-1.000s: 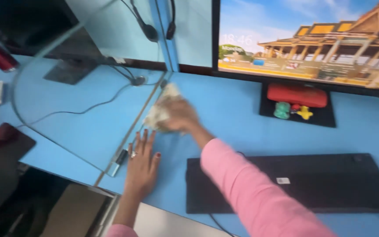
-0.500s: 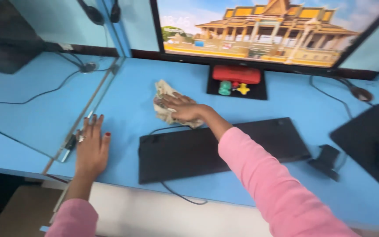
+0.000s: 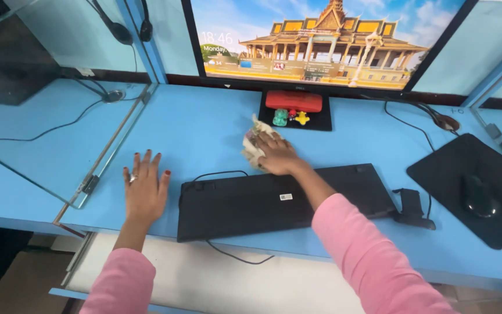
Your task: Cleaning a desk surface, keyboard, drawer, and webcam using a cloth.
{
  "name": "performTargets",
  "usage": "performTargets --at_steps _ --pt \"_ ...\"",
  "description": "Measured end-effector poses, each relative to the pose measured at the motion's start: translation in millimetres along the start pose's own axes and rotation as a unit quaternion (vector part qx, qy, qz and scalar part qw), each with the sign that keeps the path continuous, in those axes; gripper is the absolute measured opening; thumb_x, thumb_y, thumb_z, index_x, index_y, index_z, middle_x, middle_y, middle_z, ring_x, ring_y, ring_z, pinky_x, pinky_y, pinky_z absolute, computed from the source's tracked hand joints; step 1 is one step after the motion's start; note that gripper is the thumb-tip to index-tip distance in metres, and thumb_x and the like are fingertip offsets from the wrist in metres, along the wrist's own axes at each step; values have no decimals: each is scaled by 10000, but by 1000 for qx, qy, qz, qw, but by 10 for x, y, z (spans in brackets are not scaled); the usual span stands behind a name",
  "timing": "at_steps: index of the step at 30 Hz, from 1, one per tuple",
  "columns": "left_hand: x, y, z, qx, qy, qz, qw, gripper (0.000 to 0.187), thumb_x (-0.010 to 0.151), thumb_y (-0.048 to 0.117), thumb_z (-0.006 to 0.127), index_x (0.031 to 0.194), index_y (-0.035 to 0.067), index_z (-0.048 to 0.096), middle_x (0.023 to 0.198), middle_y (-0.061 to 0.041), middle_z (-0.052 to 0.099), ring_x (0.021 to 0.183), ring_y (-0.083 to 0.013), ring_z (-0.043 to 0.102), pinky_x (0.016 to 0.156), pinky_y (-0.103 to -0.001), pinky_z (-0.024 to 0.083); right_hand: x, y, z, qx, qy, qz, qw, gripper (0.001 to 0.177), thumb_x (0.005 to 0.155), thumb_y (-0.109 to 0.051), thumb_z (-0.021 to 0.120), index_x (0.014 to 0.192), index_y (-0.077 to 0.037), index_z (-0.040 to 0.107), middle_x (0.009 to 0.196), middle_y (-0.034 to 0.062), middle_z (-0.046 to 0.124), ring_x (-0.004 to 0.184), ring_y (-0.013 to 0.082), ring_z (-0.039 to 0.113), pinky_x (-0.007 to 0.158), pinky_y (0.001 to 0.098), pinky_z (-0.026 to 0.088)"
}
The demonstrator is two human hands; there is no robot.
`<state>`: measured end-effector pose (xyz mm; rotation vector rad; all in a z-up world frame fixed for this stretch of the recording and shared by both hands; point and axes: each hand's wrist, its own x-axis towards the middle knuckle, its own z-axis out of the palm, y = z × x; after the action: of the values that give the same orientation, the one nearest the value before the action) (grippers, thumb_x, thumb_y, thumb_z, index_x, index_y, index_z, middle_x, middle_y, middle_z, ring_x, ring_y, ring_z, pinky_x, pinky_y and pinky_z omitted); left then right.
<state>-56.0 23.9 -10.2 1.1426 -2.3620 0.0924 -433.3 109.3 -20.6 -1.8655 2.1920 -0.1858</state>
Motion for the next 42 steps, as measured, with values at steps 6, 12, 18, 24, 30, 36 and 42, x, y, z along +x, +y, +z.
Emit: performTargets --at_steps 6,12,18,24,30,36,42 --pt "-35 -18 -28 -36 4 -34 999 553 1082 417 351 1502 74 457 1601 -180 376 1550 -390 210 1219 -640 145 -204 668 -193 -59 -13 -9 998 811 956 -480 419 1653 -228 91 1724 65 52 1590 290 37 1286 437 51" --pt "-29 15 -39 -47 16 -26 998 542 1085 408 368 1488 60 473 1587 -192 389 1542 -404 226 1215 -648 164 -571 1312 -778 -136 -113 167 970 718 902 -422 582 1575 -295 367 1637 47 373 1445 316 452 1174 464 402" --pt "-20 3 -21 -54 8 -23 998 524 1068 392 398 1471 70 488 1584 -207 385 1537 -422 221 1205 -646 164 -754 31 -1136 -166 65 162 971 290 903 -269 646 1114 -135 793 1150 122 770 1063 301 726 895 444 577" --pt "-25 -26 -16 -66 5 -38 997 509 1067 373 394 1463 73 502 1589 -201 389 1544 -417 224 1223 -638 168 -92 -880 -338 -32 25 -189 981 607 940 -400 676 1503 -443 452 1598 56 379 1502 335 270 1150 588 257" --pt "-43 -34 2 -71 15 -32 997 520 1077 387 363 1462 68 510 1583 -210 399 1541 -428 229 1207 -658 173 95 -218 -256 -31 13 -87 996 652 990 -509 477 1598 -438 252 1717 -10 203 1573 313 184 1203 599 213" --pt "-45 -63 -59 -139 28 -45 989 600 1108 440 222 1487 63 494 1602 -229 383 1535 -449 210 1206 -653 146 -500 764 -572 3 -92 -66 994 889 896 -389 531 1636 -412 38 1746 -36 -9 1583 272 20 1221 609 72" --pt "-136 -333 -316 -370 127 -116 913 764 1086 559 47 1490 77 480 1560 -212 450 1509 -429 349 1250 -520 208 -495 1015 -499 -76 -143 -41 986 833 970 -575 425 1629 -318 -16 1730 0 -119 1587 248 -122 1230 526 -6"
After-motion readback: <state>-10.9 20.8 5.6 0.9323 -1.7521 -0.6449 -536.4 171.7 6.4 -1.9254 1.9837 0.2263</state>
